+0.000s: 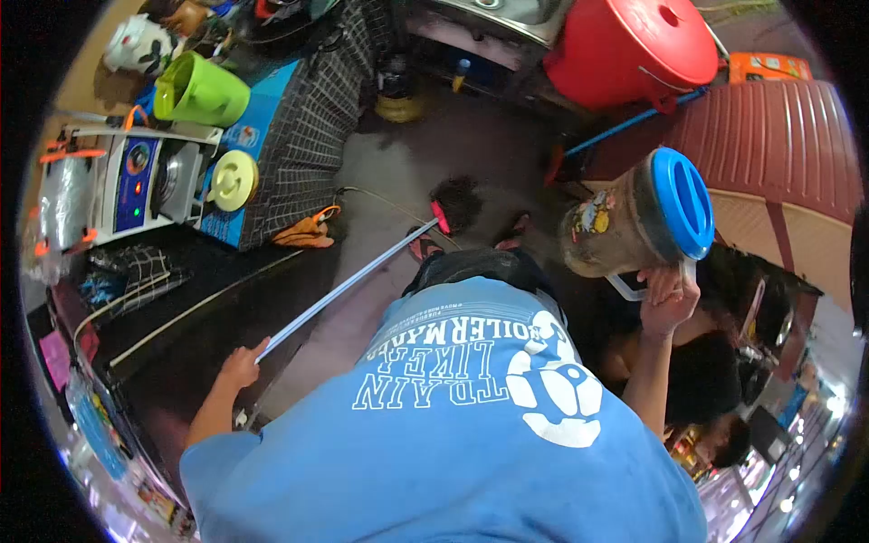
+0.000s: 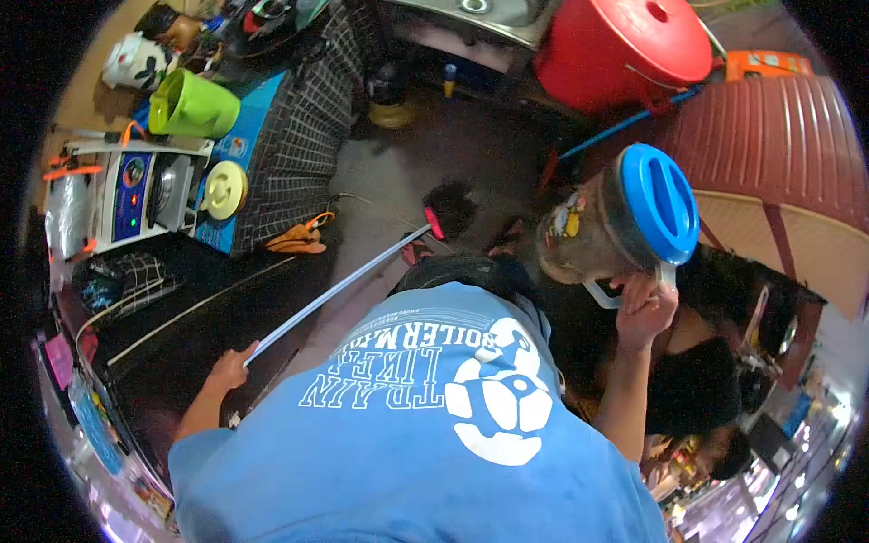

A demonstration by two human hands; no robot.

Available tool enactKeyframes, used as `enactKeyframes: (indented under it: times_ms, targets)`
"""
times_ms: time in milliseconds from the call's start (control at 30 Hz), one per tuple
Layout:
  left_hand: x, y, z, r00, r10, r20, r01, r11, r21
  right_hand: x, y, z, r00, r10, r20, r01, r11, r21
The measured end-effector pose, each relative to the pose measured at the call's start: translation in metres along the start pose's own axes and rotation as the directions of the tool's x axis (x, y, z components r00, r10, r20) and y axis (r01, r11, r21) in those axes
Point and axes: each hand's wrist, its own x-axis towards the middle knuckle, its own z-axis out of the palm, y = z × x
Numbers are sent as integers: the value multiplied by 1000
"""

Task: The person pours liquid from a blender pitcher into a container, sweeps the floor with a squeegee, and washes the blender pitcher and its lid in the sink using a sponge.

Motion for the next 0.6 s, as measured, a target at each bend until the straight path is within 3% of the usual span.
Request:
enactKeyframes:
  times_ms: [33, 200, 267, 333, 367, 400, 433, 467, 500, 533, 567, 600]
  targets:
    - [10, -3, -11, 998, 52, -34, -51, 998, 28, -2, -6, 2, 998, 62, -12, -61, 997, 49]
    - [68, 68, -92, 972, 223, -79, -207, 963, 174, -12, -9, -9, 1000, -16, 3, 16, 997, 76]
    - [99, 113, -117, 932, 342, -123, -311, 925, 220, -24, -2, -8, 984, -83, -159, 87, 996, 16]
    - [128, 156, -130, 897, 417, -149, -375, 894, 245, -39, 10, -17, 986, -157, -61, 156, 988, -23]
    - [155, 166, -134, 761, 621, -188, -569, 778, 267, -45, 13, -20, 988, -126, -90, 128, 991, 25]
    - [124, 204, -162, 795, 576, -187, -530, 811, 246, -50, 14, -23, 988, -94, -120, 103, 992, 74]
    - [152, 195, -152, 769, 611, -188, -548, 782, 298, -56, 16, -26, 987, -62, -149, 81, 989, 124]
    - [150, 194, -156, 768, 609, -198, -557, 788, 261, -57, -5, -10, 974, -123, -192, 130, 991, 26]
    - [145, 193, -159, 767, 607, -208, -566, 793, 224, -59, -13, -1, 971, -74, -225, 108, 984, 144]
    - [90, 221, -185, 859, 482, -173, -460, 875, 155, -62, -15, -4, 960, -100, -260, 121, 991, 64]
    - [104, 201, -186, 813, 572, -109, -550, 816, 176, -68, -7, -11, 964, -122, -235, 151, 982, 111]
    - [113, 182, -186, 804, 577, -140, -505, 789, 350, -73, -12, -11, 954, -85, -288, 119, 988, 102]
